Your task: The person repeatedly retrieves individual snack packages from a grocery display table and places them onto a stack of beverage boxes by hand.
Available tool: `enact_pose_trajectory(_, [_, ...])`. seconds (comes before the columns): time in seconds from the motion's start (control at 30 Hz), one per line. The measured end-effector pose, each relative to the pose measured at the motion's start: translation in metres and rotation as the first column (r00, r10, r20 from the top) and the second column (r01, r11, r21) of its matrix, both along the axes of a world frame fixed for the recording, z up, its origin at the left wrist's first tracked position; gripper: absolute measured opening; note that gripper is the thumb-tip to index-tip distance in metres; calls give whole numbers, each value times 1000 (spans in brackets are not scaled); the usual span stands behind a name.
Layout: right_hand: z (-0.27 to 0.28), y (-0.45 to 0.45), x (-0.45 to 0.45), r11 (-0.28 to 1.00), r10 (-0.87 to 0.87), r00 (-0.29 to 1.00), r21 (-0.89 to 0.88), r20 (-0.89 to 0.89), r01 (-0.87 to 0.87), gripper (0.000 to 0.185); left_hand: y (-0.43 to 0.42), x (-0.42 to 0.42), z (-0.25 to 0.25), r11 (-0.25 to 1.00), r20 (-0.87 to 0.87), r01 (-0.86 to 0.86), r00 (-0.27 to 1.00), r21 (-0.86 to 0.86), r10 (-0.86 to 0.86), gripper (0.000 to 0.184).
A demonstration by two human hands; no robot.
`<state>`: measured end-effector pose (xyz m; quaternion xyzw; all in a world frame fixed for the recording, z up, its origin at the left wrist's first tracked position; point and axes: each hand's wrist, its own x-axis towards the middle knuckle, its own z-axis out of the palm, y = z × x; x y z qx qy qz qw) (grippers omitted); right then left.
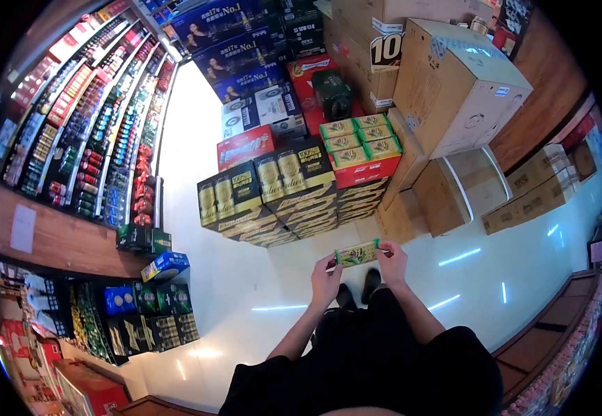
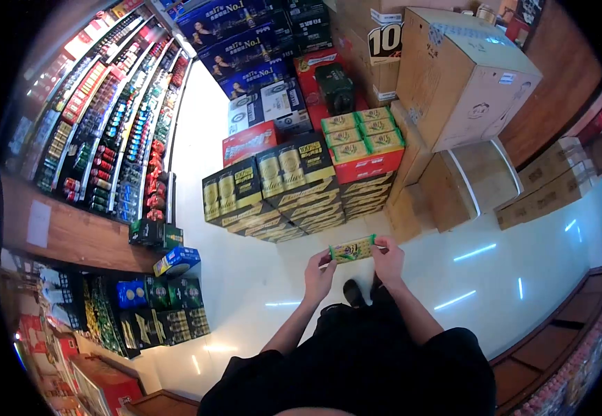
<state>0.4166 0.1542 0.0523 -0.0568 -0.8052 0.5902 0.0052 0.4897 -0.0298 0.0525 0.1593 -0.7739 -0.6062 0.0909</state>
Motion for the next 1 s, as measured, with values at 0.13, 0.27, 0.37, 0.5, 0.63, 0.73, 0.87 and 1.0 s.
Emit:
enact_pose_trajectory(0.13, [-14, 6, -53, 999, 10, 999, 51, 34, -12, 21, -7, -61, 3, 995, 70, 87, 994, -55, -84, 39])
enact_pose_trajectory(0.27, [-8, -9, -134, 998, 44, 999, 36, 30, -45, 18, -11, -130, 11, 992, 77, 74, 995, -107, -66, 42])
enact_pose_trajectory(0.37, [-8, -23, -207, 996, 85, 996, 31, -28, -84, 19, -18, -194, 7, 994, 88, 59, 995, -87, -51, 48])
enact_pose_trajectory(0.5, [-11, -34, -287, 983, 183, 983, 36, -29, -182, 27, -27, -281, 2, 985, 128, -4, 991, -175, 27, 48])
enact_pose_trajectory(0.63, [-9, -45, -346, 955, 269, 963, 119, 33, -271, 38, -44, -348, -22, 985, 120, -12, 992, -173, 34, 43])
enact_pose_trajectory(0.73, [-33, -51, -378, 946, 315, 944, 47, 96, -321, 42, -47, -379, -16, 992, 206, -10, 978, -122, 35, 40])
enact_pose_trajectory(0.87, [-33, -59, -394, 947, 322, 937, -57, 136, -317, 44, -59, -398, -57, 980, 180, -32, 981, -195, 68, 38])
enact_pose_trajectory(1.0, [-33, -62, -398, 947, 317, 931, -16, 179, -319, 45, -53, -403, -45, 984, 247, -65, 963, -165, 105, 41])
